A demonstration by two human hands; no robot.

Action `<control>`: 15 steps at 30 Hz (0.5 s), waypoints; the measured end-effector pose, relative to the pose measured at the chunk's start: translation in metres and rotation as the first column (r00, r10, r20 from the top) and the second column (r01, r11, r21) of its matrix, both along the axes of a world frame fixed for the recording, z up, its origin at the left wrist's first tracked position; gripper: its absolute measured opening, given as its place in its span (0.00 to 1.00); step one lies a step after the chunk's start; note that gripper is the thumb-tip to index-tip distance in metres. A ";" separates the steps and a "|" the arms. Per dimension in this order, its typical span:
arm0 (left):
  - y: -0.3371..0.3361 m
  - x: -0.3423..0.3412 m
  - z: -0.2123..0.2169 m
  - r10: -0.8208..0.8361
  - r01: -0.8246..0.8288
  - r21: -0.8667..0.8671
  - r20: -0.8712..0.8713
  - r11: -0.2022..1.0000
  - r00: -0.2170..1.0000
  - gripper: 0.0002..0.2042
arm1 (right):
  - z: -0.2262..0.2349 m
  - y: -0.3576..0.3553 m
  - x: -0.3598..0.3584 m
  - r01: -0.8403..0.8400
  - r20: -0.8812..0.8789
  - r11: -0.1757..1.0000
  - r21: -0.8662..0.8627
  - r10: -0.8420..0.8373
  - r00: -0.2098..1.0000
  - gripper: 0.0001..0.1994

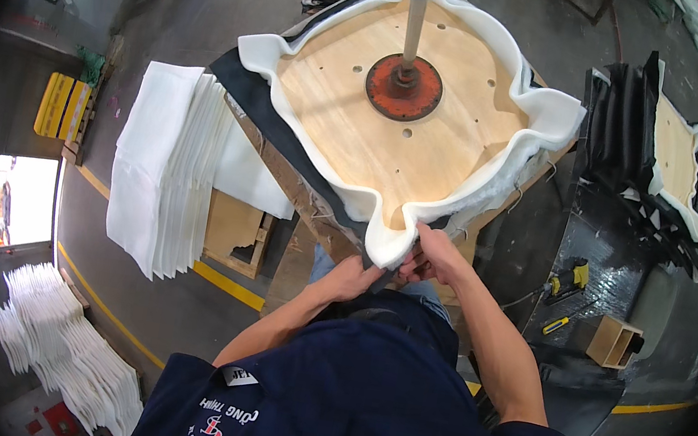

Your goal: The person places a dark fabric cover over a seat cushion, then positions a white foam layer and a wooden seat base onto a vertical press. They pull the fabric edges over the base and use a yellow staple gun to secure the fabric around the perimeter.

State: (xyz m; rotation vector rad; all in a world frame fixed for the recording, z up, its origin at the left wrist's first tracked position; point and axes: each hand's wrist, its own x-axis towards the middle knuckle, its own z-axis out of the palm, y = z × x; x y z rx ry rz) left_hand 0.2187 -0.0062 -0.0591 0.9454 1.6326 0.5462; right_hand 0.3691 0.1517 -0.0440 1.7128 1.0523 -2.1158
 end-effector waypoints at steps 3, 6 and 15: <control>-0.006 0.000 -0.009 0.010 -0.012 0.077 0.028 0.997 1.000 0.28 | -0.031 -0.018 0.019 0.159 -0.241 0.973 0.167 -0.116 0.964 0.26; -0.006 -0.006 -0.010 -0.113 0.118 0.068 -0.080 0.991 0.990 0.28 | -0.032 -0.033 0.020 0.210 -0.268 0.931 0.299 -0.129 0.955 0.29; -0.014 -0.002 0.010 -0.025 0.002 -0.130 -0.181 0.991 0.983 0.31 | 0.009 -0.045 0.037 -0.310 -0.160 0.918 0.249 0.354 0.921 0.23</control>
